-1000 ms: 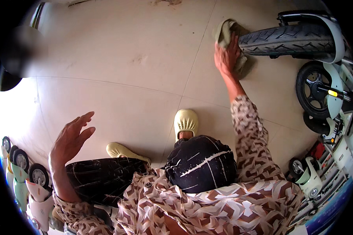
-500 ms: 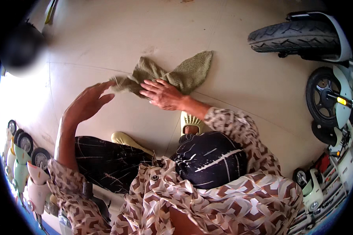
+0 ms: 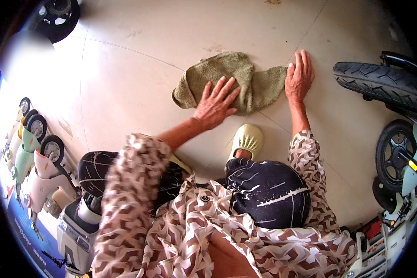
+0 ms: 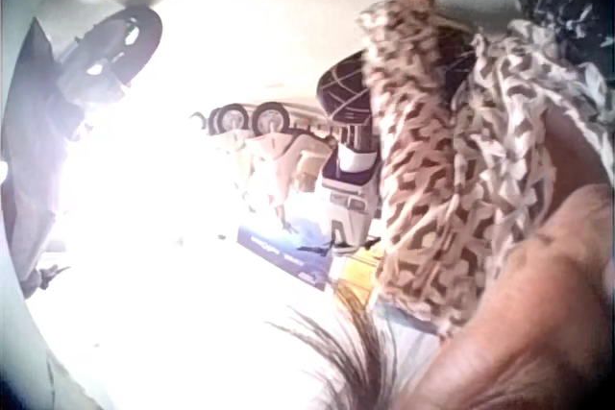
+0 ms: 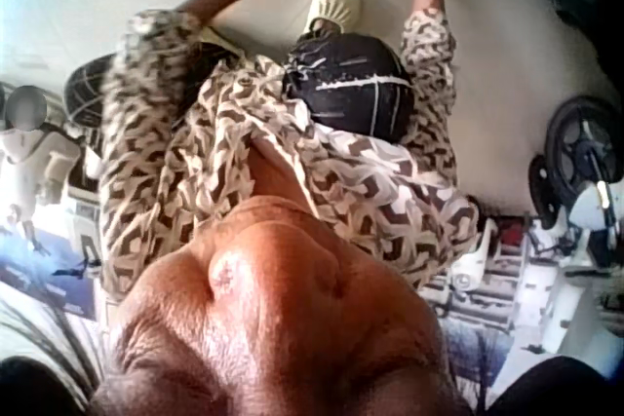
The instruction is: The person wipes the floor by hand using a green cloth, moving across various tiled areas of the shop between parked scooters.
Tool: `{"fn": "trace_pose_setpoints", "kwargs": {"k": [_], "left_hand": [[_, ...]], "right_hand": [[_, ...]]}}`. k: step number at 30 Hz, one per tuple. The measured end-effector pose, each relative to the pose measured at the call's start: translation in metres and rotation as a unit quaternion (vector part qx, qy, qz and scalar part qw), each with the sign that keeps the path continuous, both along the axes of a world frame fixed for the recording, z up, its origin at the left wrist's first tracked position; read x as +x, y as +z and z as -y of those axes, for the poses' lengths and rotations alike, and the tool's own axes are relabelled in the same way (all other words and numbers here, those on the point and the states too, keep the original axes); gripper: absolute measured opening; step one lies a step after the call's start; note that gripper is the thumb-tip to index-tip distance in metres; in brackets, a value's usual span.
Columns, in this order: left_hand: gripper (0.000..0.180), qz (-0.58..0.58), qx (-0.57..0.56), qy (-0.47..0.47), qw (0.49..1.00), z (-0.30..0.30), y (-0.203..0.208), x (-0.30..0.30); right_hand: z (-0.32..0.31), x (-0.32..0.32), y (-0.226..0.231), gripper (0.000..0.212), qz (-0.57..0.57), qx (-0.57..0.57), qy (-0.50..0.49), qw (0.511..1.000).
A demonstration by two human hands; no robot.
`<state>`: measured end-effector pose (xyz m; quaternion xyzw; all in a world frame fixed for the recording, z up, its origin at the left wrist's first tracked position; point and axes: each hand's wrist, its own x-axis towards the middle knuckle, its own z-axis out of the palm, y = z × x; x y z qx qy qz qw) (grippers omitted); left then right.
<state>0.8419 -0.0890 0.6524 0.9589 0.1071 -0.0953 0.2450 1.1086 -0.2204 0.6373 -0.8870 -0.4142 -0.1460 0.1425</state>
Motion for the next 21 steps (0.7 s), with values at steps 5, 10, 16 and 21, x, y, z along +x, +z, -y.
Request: {"fn": "trace_pose_setpoints", "kwargs": {"k": [5, 10, 16, 21], "left_hand": [[0.076, 0.057, 0.016, 0.142, 0.988, 0.005, -0.015, 0.031], [0.069, 0.132, 0.12, 0.15, 0.972, -0.066, -0.027, 0.058], [0.063, 0.124, 0.059, 0.208, 0.968, -0.042, -0.02, 0.042], [0.068, 0.092, 0.115, 0.176, 0.973, -0.033, -0.022, 0.024]], "right_hand": [[-0.002, 0.005, 0.012, 0.038, -0.003, 0.015, 0.004, 1.0], [0.007, -0.002, 0.009, 0.038, -0.009, 0.031, 0.005, 0.999], [0.002, 0.004, 0.007, 0.035, -0.012, 0.026, -0.006, 1.0], [0.012, 0.001, 0.01, 0.036, -0.004, 0.032, 0.007, 0.999]]}}
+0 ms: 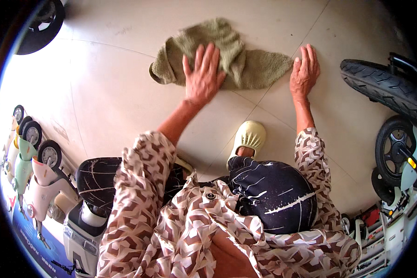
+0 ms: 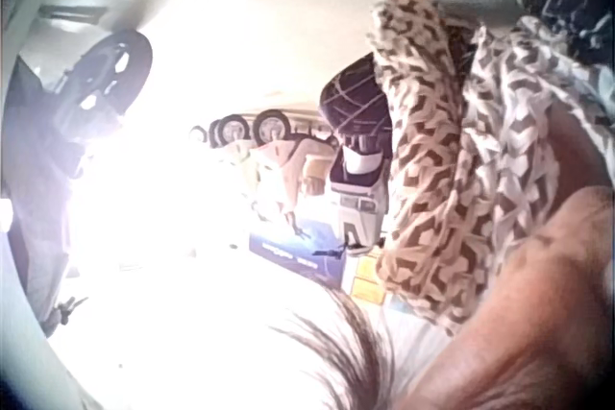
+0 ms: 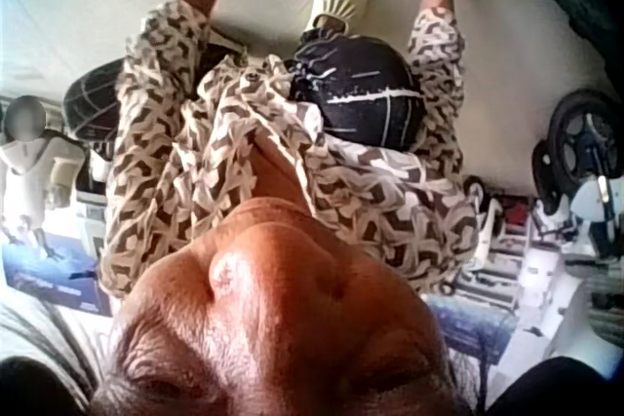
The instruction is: The person wipes the floor by hand using a green cloth, moving across various tiled areas of the shop between parked scooters.
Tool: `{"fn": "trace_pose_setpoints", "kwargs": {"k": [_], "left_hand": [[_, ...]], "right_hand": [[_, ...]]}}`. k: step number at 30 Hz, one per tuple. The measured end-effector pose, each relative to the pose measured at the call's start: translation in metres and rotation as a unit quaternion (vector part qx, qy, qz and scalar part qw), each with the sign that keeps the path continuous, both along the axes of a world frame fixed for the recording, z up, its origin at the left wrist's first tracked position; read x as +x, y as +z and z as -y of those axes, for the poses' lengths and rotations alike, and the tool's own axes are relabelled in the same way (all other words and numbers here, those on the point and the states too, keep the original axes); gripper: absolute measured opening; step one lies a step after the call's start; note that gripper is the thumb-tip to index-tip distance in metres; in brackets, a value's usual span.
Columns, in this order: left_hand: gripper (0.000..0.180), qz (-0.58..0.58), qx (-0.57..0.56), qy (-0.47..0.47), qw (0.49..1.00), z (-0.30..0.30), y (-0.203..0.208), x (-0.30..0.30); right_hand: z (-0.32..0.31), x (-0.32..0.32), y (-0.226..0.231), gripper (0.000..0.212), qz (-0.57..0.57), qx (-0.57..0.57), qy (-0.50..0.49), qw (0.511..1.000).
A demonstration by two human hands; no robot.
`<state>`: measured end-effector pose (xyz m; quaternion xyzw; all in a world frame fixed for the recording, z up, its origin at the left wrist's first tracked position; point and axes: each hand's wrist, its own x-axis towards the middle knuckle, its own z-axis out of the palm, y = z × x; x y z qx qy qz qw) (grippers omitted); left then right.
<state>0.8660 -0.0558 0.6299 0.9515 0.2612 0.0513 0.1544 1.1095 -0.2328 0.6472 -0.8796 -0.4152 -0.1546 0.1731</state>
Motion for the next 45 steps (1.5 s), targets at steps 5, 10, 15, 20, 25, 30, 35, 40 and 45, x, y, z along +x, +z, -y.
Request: {"fn": "trace_pose_setpoints", "kwargs": {"k": [5, 10, 15, 20, 25, 30, 35, 40, 45], "left_hand": [[0.061, 0.069, 0.05, 0.034, 0.996, -0.079, 0.001, 0.068], [0.077, -0.013, -0.072, -0.051, 0.996, 0.031, -0.003, 0.008], [0.073, 0.003, -0.048, -0.185, 0.982, 0.026, -0.004, -0.014], [0.068, 0.097, 0.055, 0.043, 0.993, -0.125, -0.021, -0.025], [0.061, 0.044, 0.042, 0.355, 0.933, -0.265, -0.03, -0.057], [0.067, 0.084, 0.037, 0.448, 0.889, -0.228, -0.021, -0.036], [0.064, 0.121, 0.024, 0.31, 0.943, -0.058, -0.005, -0.028], [0.057, 0.092, 0.045, 0.303, 0.948, -0.08, 0.004, -0.041], [0.049, 0.113, 0.125, 0.284, 0.944, -0.224, 0.011, -0.042]], "right_hand": [[-0.005, 0.003, -0.003, 0.036, -0.013, -0.001, -0.003, 1.0], [0.004, 0.009, -0.008, 0.035, -0.018, -0.003, -0.01, 1.0], [-0.001, 0.012, 0.001, 0.035, -0.003, 0.007, 0.0, 1.0], [0.005, 0.01, -0.006, 0.035, -0.01, 0.006, 0.006, 1.0], [0.0, 0.007, 0.0, 0.035, -0.008, 0.017, 0.023, 1.0], [-0.008, -0.001, 0.022, 0.032, -0.005, 0.016, 0.021, 1.0], [0.01, 0.005, 0.024, 0.034, 0.025, 0.014, 0.005, 1.0], [0.016, 0.006, 0.031, 0.034, 0.031, 0.015, 0.021, 0.999], [0.02, 0.009, 0.02, 0.034, 0.026, 0.04, 0.032, 0.998]]}}
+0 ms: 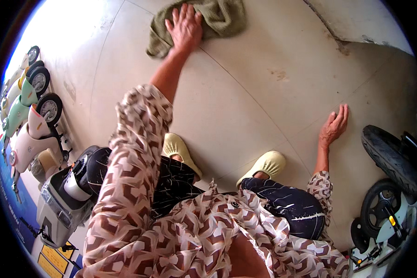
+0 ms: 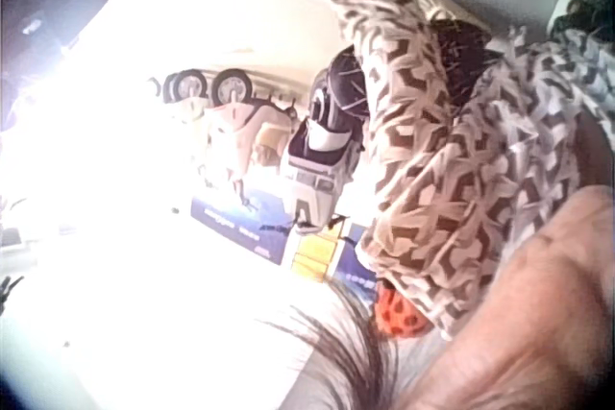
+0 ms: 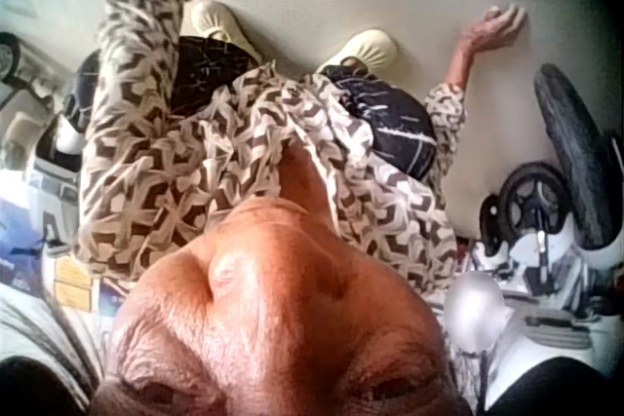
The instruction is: The person wipes the floor by hand using a green cloth, moving across various tiled areas of the shop between parked scooters.
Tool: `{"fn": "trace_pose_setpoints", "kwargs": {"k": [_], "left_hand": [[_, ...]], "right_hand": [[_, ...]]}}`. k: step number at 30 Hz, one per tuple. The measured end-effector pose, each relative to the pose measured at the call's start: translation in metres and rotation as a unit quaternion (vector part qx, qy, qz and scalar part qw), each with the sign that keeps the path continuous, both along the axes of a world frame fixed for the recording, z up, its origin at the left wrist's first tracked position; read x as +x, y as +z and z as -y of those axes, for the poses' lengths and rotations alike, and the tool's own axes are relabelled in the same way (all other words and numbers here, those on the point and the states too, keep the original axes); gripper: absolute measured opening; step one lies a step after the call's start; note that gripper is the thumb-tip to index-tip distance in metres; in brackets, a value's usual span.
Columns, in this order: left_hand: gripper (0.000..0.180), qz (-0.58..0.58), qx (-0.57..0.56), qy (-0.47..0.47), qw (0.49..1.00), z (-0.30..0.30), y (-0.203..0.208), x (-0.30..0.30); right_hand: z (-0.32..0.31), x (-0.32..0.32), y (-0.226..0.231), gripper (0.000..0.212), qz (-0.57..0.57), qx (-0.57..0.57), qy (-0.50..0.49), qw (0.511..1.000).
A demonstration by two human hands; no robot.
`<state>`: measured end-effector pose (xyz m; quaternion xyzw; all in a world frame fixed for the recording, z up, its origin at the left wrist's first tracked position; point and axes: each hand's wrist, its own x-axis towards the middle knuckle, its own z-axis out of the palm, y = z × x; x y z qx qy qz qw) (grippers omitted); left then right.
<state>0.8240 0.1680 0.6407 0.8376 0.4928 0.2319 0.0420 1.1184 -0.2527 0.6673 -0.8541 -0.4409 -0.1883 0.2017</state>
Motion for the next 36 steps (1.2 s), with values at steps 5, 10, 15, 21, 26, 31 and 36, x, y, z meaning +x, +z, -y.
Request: {"fn": "trace_pose_setpoints", "kwargs": {"k": [5, 10, 15, 21, 26, 31, 36], "left_hand": [[0.06, 0.026, -0.124, 0.048, 0.991, 0.06, -0.01, 0.032], [0.07, 0.032, -0.121, 0.034, 0.991, 0.078, -0.001, 0.031], [0.066, -0.093, -0.166, 0.101, 0.977, -0.055, 0.023, 0.014], [0.07, 0.046, -0.08, 0.043, 0.995, 0.071, -0.012, 0.04], [0.071, 0.024, -0.024, 0.027, 0.999, 0.022, 0.008, 0.027], [0.067, -0.054, -0.189, 0.097, 0.976, -0.08, 0.044, 0.024], [0.069, 0.0, 0.006, -0.024, 1.0, 0.049, -0.018, 0.051]], "right_hand": [[0.006, 0.008, 0.004, 0.034, 0.014, -0.021, -0.024, 0.999], [0.006, 0.008, 0.009, 0.033, 0.018, -0.008, -0.005, 1.0], [0.001, -0.001, 0.002, 0.033, -0.002, -0.007, -0.005, 1.0], [0.004, 0.002, 0.017, 0.034, -0.003, -0.021, -0.037, 0.999], [0.006, 0.009, 0.018, 0.034, 0.019, -0.003, -0.009, 1.0], [0.001, -0.002, 0.004, 0.033, 0.015, -0.002, -0.014, 1.0], [0.002, 0.005, 0.013, 0.034, -0.005, -0.02, -0.036, 0.999]]}}
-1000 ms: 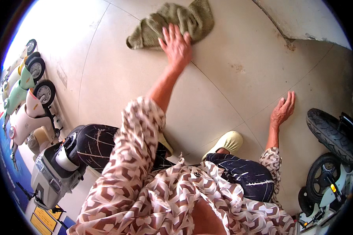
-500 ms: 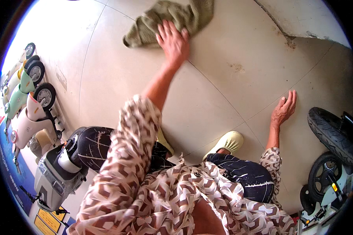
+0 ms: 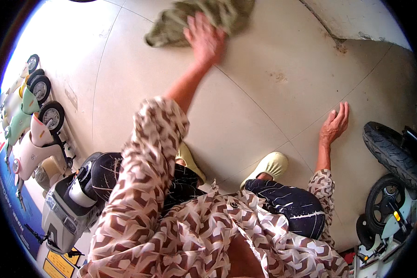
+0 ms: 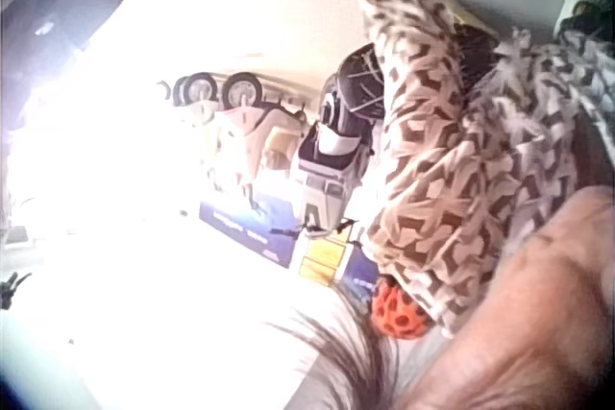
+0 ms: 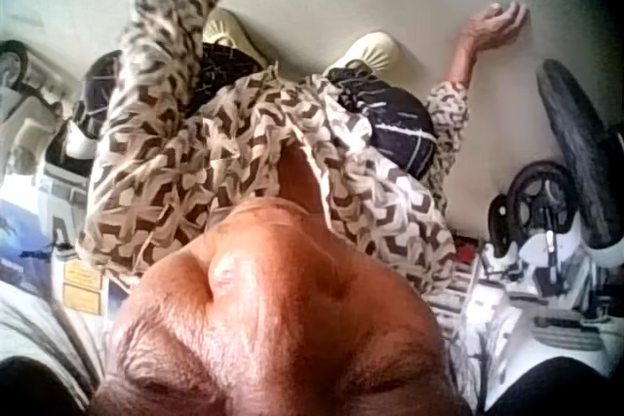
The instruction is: The person wipes the floor by hand using a green cloth, moving across various tiled areas of the shop between parked scooters.
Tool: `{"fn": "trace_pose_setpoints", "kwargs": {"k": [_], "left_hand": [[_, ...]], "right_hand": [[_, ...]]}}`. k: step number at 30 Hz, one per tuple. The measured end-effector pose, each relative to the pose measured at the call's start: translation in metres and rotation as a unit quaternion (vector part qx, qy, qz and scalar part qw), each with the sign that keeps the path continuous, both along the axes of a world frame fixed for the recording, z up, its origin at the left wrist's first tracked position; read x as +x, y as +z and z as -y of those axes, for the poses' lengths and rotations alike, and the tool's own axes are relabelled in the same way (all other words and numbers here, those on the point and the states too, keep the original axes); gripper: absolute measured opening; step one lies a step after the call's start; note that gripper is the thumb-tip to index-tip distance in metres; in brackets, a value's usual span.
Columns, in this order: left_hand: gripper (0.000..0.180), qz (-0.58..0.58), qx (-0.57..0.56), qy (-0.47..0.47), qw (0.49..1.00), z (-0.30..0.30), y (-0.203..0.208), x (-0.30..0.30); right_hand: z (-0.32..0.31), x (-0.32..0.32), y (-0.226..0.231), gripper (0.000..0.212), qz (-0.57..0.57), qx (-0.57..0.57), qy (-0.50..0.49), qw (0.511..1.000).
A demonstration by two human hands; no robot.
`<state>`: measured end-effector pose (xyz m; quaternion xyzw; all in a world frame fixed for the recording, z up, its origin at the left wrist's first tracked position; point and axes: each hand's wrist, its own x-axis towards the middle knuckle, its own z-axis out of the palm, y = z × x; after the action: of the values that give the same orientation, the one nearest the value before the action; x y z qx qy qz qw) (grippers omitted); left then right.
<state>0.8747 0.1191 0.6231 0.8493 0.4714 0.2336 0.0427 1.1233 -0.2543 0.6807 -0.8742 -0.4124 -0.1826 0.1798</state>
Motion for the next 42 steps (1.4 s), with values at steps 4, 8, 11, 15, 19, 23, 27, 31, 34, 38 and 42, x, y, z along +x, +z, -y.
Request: {"fn": "trace_pose_setpoints", "kwargs": {"k": [4, 8, 11, 15, 19, 23, 27, 31, 34, 38, 42], "left_hand": [[0.078, -0.042, -0.138, -0.154, 0.977, 0.173, 0.033, 0.008], [0.081, -0.091, -0.162, -0.333, 0.924, 0.24, 0.03, -0.026], [0.077, -0.032, -0.148, -0.345, 0.926, 0.174, -0.001, -0.044], [0.07, 0.045, -0.025, -0.106, 0.993, 0.001, -0.019, -0.056], [0.076, -0.057, -0.113, 0.125, 0.984, -0.155, -0.001, -0.109], [0.071, 0.032, -0.055, 0.162, 0.985, -0.072, -0.019, -0.053], [0.068, -0.011, -0.06, -0.032, 0.998, 0.103, -0.025, -0.008], [0.086, -0.093, -0.142, -0.238, 0.956, 0.246, -0.001, -0.012], [0.078, -0.123, -0.203, -0.364, 0.9, 0.31, -0.002, -0.021], [0.068, -0.076, -0.142, -0.459, 0.874, 0.228, -0.033, -0.026], [0.057, -0.018, -0.084, -0.254, 0.963, 0.057, -0.048, -0.025]], "right_hand": [[0.004, 0.006, -0.003, 0.036, 0.012, 0.001, 0.009, 1.0], [0.004, 0.009, -0.007, 0.037, 0.006, -0.003, 0.019, 1.0], [0.01, 0.012, -0.014, 0.037, -0.02, 0.009, 0.018, 1.0], [0.015, 0.02, -0.014, 0.036, -0.005, 0.001, 0.005, 1.0], [-0.012, 0.012, -0.032, 0.036, -0.008, 0.005, 0.001, 1.0], [-0.01, 0.018, -0.036, 0.036, 0.01, -0.003, -0.006, 1.0], [0.004, 0.022, -0.031, 0.037, 0.036, -0.023, -0.026, 0.999], [-0.004, 0.02, -0.042, 0.035, 0.028, -0.007, -0.015, 0.999], [-0.011, 0.019, -0.044, 0.036, 0.024, -0.023, -0.022, 0.999], [-0.006, 0.018, -0.056, 0.037, -0.007, -0.022, -0.014, 1.0], [-0.002, 0.021, -0.058, 0.037, 0.003, -0.043, -0.018, 0.999]]}}
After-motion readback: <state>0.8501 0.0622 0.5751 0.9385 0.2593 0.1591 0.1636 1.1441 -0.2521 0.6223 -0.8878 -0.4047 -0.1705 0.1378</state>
